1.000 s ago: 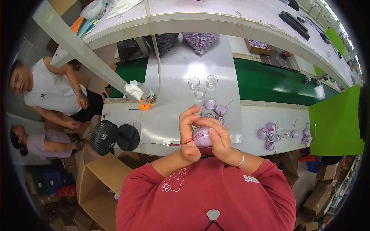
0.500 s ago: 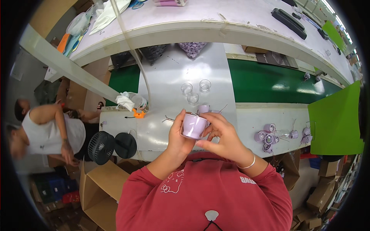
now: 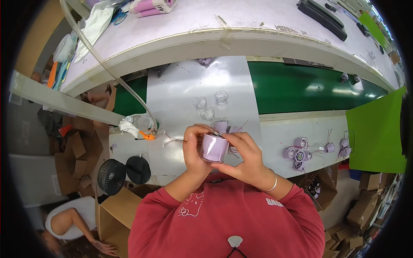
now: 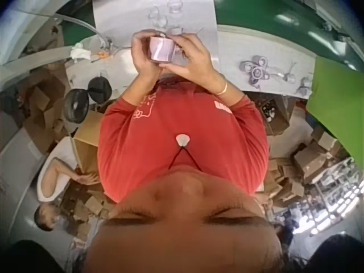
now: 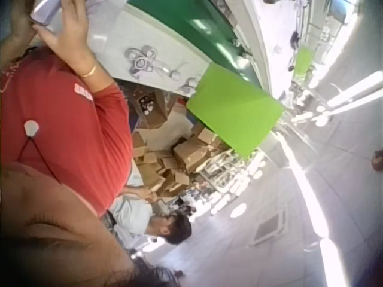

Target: Assembling small purple electronic components by attaching clear plastic covers and cleaning with an air gun.

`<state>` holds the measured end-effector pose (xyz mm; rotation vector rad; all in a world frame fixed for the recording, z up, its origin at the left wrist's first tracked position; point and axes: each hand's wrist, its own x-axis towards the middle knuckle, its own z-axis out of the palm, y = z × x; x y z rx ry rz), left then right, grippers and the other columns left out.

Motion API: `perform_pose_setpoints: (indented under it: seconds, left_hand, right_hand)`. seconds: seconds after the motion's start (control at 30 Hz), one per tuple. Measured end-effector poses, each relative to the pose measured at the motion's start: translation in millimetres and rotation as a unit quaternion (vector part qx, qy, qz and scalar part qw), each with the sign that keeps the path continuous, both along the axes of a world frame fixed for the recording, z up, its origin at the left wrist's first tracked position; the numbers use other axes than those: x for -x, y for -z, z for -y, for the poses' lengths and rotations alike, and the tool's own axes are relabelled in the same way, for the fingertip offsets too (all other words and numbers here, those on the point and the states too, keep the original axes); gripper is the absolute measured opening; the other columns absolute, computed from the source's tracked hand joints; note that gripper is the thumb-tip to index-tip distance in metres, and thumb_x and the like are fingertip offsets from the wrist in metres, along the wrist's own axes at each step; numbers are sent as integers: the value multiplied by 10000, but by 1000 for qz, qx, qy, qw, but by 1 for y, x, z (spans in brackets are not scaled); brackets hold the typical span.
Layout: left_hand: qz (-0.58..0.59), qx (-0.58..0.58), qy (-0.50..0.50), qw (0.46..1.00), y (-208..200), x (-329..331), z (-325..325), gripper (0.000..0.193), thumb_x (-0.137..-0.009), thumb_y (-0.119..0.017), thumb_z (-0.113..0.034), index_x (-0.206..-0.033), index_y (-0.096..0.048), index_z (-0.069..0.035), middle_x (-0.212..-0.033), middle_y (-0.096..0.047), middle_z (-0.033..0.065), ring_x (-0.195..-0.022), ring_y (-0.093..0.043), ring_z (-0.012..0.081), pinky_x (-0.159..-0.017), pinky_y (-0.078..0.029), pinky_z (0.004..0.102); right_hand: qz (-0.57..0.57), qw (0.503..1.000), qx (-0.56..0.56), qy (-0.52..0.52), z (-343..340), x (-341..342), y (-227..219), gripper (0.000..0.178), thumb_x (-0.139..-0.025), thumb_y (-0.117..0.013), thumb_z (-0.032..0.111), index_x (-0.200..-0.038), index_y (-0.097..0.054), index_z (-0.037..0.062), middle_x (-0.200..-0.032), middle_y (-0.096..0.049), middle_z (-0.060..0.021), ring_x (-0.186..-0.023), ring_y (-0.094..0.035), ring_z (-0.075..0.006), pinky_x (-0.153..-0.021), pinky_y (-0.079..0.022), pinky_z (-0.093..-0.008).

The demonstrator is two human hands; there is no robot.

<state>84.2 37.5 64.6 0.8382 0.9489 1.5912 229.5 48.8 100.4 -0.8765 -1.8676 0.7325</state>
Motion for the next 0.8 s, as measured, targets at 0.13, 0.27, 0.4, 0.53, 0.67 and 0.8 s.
perform_pose_setpoints:
  seconds: [0.13,0.27,0.4,0.53,0.67,0.8]
  left_hand:
    - [-60,-104,-45,992,3,-1,-10,375,-978,-311,-347,-921,-487,-20,-902,-512,124,-818,-555,214,-764,-471,331]
    - [-178,-56,-22,982,16,9,-17,385,-973,-345,-339,-859,-508,-10,-832,-525,115,-738,-540,190,-716,-457,317]
    - [-240,-130,-9,962,49,-3,-13,144,-847,-549,-163,-816,-563,-24,-816,-535,83,-775,-476,205,-723,-386,318]
    - [-330,-106,31,938,82,-11,-20,300,-767,-659,-153,-1004,-527,-24,-985,-509,123,-912,-478,256,-807,-400,353]
    - [-462,73,-83,880,149,24,-28,491,-696,-720,-107,-1113,-475,-21,-1044,-484,112,-962,-486,218,-825,-405,352]
    - [-506,119,-73,851,184,45,-36,521,-689,-707,-87,-1130,-445,1,-1078,-449,150,-974,-479,273,-843,-420,383]
  right_hand:
    - [-6,1000,-9,-5,-5,-2,8,639,-586,-851,229,-1101,-577,-31,-926,-597,-127,-775,-600,-213,-687,-513,-299]
    - [-15,997,79,3,1,-6,18,550,-622,-829,176,-1073,-576,-10,-936,-573,-133,-810,-603,-244,-710,-525,-300]
    - [-330,841,412,-122,6,-12,79,705,-780,-731,209,-1337,-338,30,-1282,-380,-107,-924,-563,-171,-771,-523,-323]
    - [-149,846,498,-122,-38,-53,120,557,-678,-771,133,-1172,-541,15,-952,-594,-48,-861,-568,-158,-761,-508,-304]
    - [40,930,167,324,-139,-131,202,590,-652,-792,176,-1123,-488,-8,-1039,-556,-156,-912,-563,-262,-775,-468,-357]
    - [173,853,145,470,-174,-199,274,639,-656,-783,149,-1171,-433,4,-1111,-499,-196,-1003,-521,-357,-828,-456,-420]
